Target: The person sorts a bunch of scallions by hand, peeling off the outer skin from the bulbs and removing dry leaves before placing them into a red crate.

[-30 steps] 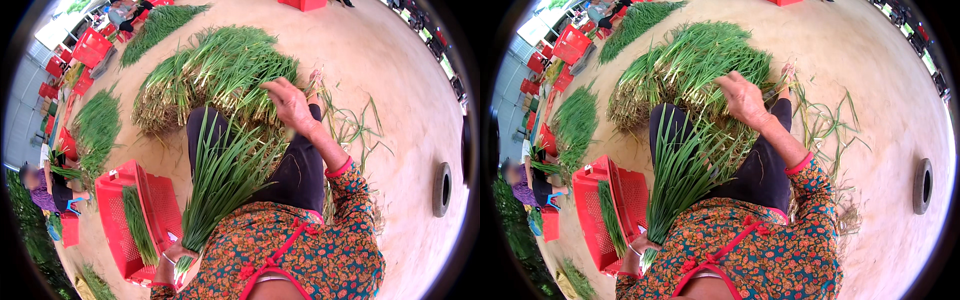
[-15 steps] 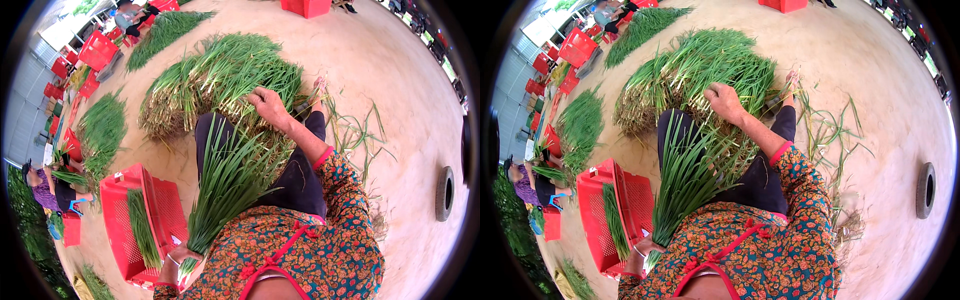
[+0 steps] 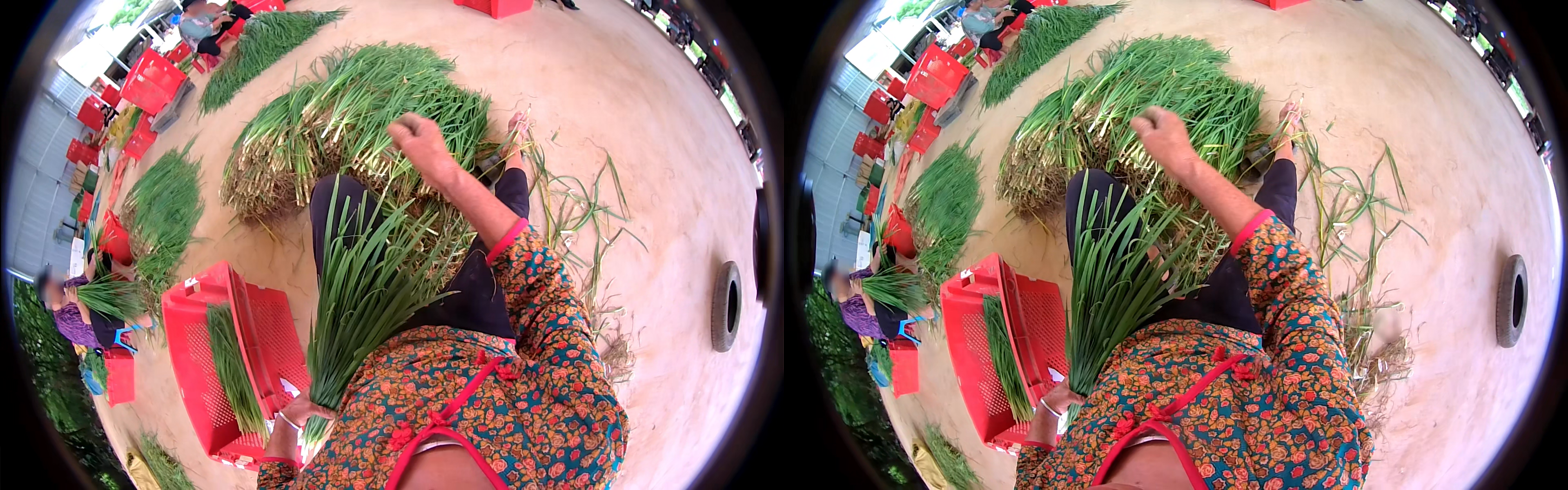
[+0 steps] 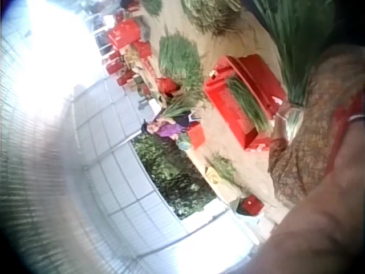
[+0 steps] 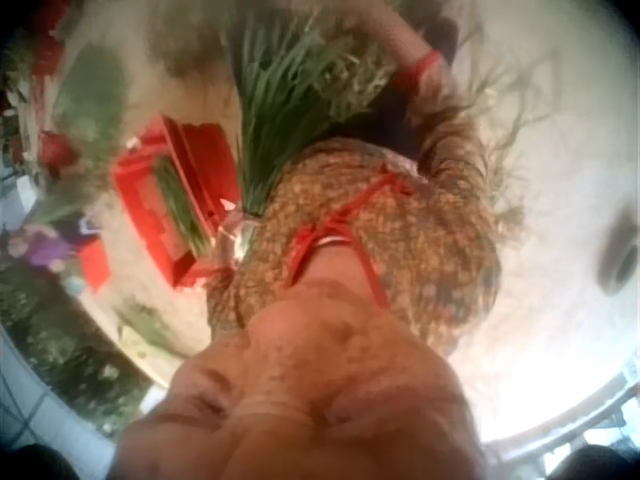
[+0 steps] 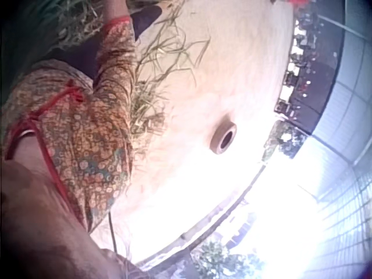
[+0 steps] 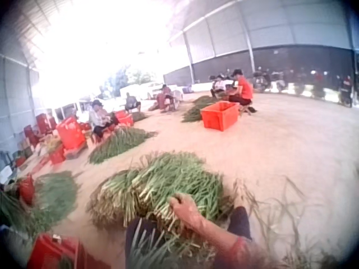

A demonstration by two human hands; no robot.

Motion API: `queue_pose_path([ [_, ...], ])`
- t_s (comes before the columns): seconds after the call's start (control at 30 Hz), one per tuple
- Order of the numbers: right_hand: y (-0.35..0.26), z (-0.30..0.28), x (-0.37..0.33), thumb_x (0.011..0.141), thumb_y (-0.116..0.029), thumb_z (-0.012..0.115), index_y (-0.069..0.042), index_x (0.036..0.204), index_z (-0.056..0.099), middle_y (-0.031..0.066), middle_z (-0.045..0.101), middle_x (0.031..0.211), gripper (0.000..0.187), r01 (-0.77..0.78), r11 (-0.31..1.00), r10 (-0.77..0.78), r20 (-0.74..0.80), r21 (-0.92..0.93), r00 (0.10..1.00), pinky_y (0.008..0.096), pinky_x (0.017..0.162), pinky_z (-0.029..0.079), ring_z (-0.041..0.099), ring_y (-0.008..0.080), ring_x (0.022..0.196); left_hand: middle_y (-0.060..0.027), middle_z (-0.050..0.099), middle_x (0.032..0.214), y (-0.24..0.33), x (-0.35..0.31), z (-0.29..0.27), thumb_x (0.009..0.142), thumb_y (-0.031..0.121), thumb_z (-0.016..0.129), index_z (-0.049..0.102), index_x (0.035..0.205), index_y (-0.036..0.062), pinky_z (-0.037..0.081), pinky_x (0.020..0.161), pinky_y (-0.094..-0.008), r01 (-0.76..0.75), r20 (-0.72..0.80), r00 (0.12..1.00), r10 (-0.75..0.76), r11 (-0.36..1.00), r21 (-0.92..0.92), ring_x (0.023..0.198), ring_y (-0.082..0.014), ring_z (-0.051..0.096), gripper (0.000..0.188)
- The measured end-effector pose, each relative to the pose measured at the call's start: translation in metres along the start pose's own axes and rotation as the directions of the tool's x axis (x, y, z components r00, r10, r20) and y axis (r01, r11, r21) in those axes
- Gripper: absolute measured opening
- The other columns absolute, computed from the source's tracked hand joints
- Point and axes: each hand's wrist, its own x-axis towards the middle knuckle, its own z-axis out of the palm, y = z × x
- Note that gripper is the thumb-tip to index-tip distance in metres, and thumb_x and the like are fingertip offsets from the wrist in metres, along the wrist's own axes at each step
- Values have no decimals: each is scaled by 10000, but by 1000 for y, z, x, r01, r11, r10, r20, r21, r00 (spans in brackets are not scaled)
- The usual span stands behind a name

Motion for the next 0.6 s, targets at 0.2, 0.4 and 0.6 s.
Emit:
queue_pose_path([
  [0.2,-36,-40,-56,900,-374,537,-65,820,561,92,576,761,321,645,557,-507,400,-523,763,385,598,487,599,261,712,-80,632,1111,0,4,4,559,-60,808,501,1239,37,486,892,-322,65,-34,997,-67,996,-62,1012,-201,599,752],
  [0.4,1,-4,-86,831,-245,633,-63,744,503,68,515,705,240,764,380,-567,521,-521,638,378,574,461,560,243,697,-94,634,1090,-24,8,-9,550,-78,788,462,1259,26,494,882,-319,52,-22,998,-54,995,-82,987,-218,610,787],
  [0.6,-13,-12,-56,898,-158,540,0,809,597,62,558,663,190,220,970,-211,94,-104,973,289,581,442,508,147,612,-99,643,1059,-44,17,-19,563,-79,772,524,1192,17,517,843,-324,-3,28,1000,5,997,-78,961,-215,622,683],
])
